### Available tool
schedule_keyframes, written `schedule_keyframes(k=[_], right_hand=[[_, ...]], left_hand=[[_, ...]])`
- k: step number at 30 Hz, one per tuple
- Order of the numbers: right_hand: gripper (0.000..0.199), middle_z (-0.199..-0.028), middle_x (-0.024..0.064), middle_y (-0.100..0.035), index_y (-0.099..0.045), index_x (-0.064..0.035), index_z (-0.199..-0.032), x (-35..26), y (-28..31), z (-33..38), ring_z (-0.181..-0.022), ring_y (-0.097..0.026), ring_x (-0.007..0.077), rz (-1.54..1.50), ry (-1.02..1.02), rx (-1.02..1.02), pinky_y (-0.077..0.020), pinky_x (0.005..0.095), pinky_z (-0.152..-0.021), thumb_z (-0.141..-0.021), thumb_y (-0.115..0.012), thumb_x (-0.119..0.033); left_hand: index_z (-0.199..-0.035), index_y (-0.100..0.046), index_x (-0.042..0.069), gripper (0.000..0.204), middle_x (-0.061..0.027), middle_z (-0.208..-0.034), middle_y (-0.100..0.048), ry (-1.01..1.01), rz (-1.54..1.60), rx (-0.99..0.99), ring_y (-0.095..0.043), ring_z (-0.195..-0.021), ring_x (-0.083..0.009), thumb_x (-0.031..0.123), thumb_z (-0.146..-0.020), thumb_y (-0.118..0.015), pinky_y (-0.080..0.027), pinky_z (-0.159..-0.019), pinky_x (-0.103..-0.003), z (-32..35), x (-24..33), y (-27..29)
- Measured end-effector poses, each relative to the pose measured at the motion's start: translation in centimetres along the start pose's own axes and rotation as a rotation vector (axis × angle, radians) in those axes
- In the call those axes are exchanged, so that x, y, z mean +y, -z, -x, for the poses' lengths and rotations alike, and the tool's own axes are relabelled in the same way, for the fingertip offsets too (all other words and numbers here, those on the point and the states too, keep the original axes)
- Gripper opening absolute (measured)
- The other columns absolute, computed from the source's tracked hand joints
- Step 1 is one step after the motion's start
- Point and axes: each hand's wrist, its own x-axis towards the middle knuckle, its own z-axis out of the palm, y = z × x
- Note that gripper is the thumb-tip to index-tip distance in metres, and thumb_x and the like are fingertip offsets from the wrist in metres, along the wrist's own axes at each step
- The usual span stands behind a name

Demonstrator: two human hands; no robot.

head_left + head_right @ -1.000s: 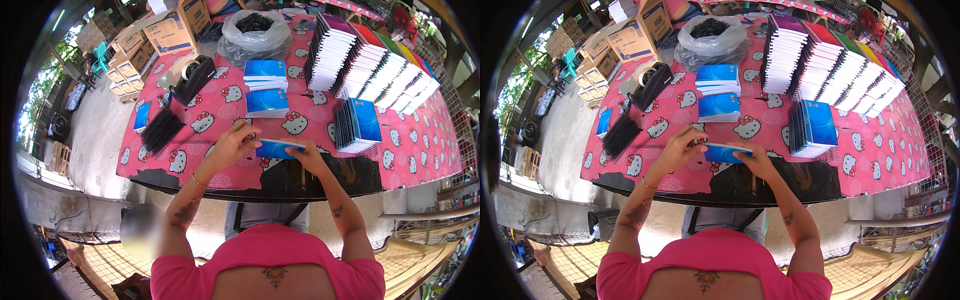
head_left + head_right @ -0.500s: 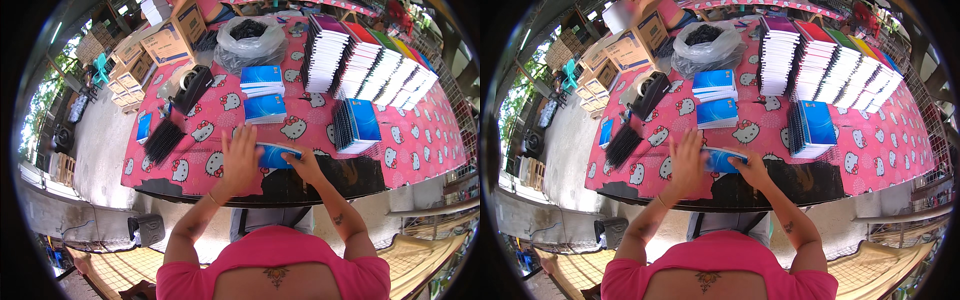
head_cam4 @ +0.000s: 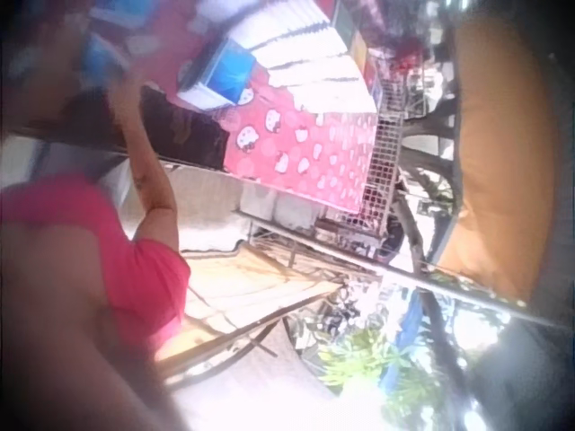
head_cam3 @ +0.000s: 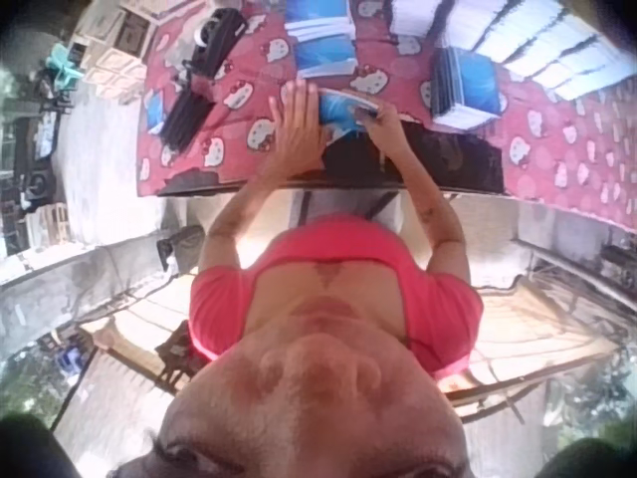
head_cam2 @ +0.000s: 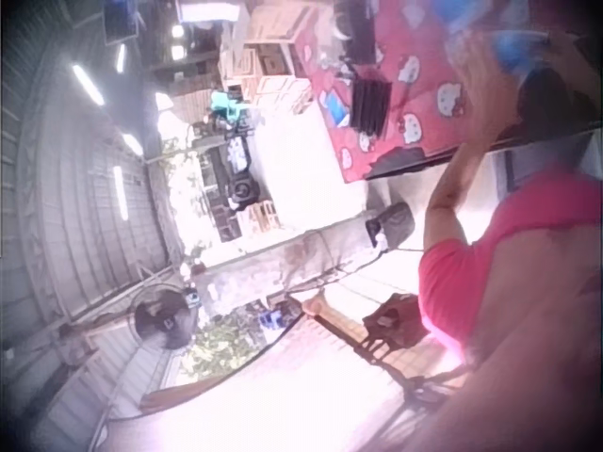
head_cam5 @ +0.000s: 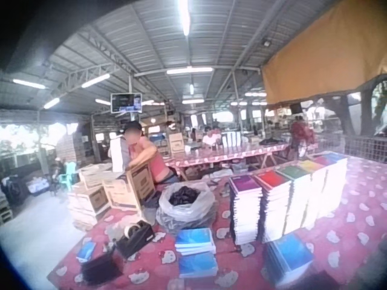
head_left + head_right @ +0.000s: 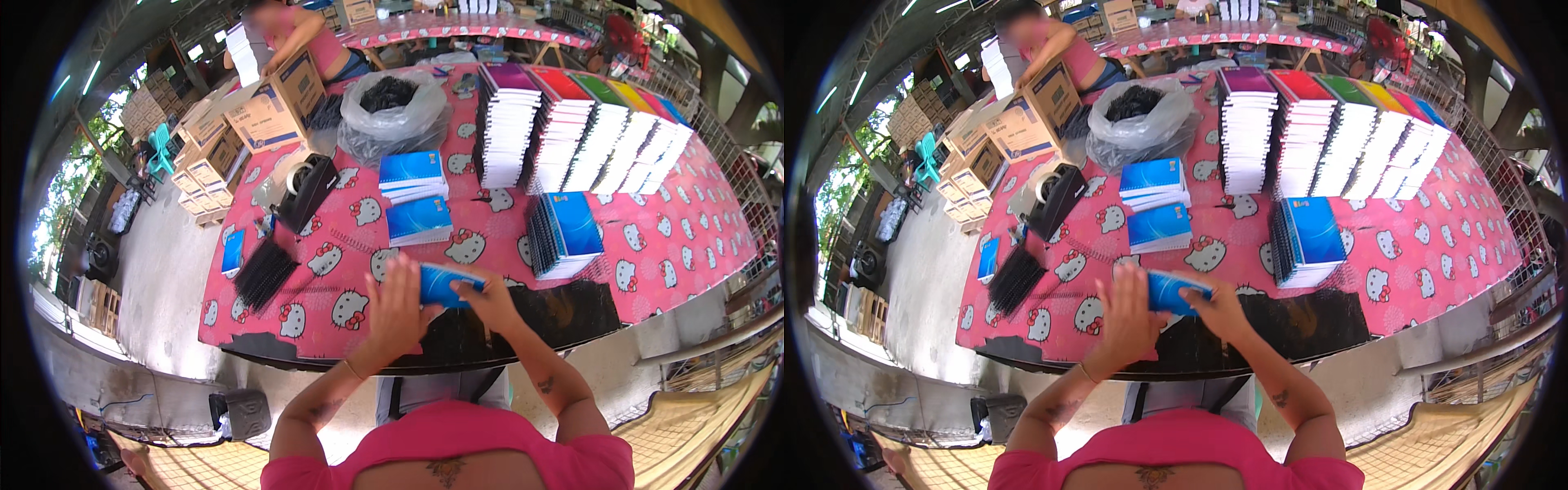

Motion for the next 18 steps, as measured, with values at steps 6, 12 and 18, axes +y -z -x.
schedule_keyframes(k=[6,12,18], right_hand=[[0.035,-0.099,0.0002,-0.068,-0.064,-0.0026,-0.129,-0.7,0.6,-0.2,-0.083,-0.058,0.0066,-0.077,0.036,0.048,-0.049,0.0239,-0.072,-0.095,-0.066,-0.012],[0.033,-0.103,0.0003,-0.068,-0.066,-0.0018,-0.126,-1.8,-0.3,0.4,-0.088,-0.059,0.0061,0.008,-0.049,0.005,-0.0505,0.0248,-0.076,-0.095,-0.066,-0.011],[0.027,-0.094,-0.0028,-0.066,-0.068,-0.0007,-0.119,-0.1,-0.2,0.6,-0.083,-0.057,0.0037,-0.028,-0.067,-0.032,-0.0487,0.0244,-0.072,-0.094,-0.067,-0.013]], left_hand=[[-0.148,-0.037,-0.004,0.081,-0.0261,-0.155,-0.033,-0.111,0.138,-0.072,-0.026,-0.148,-0.0406,0.056,-0.094,-0.051,-0.012,-0.114,-0.067,1.6,1.8,-0.8],[-0.148,-0.036,-0.004,0.083,-0.0248,-0.156,-0.034,-0.079,0.132,-0.064,-0.026,-0.148,-0.04,0.056,-0.093,-0.052,-0.012,-0.116,-0.063,0.6,1.4,0.6],[-0.15,-0.035,-0.003,0.086,-0.0242,-0.158,-0.03,-0.054,0.027,-0.021,-0.024,-0.15,-0.0378,0.057,-0.092,-0.055,-0.013,-0.118,-0.06,-4.3,0.2,2.3]])
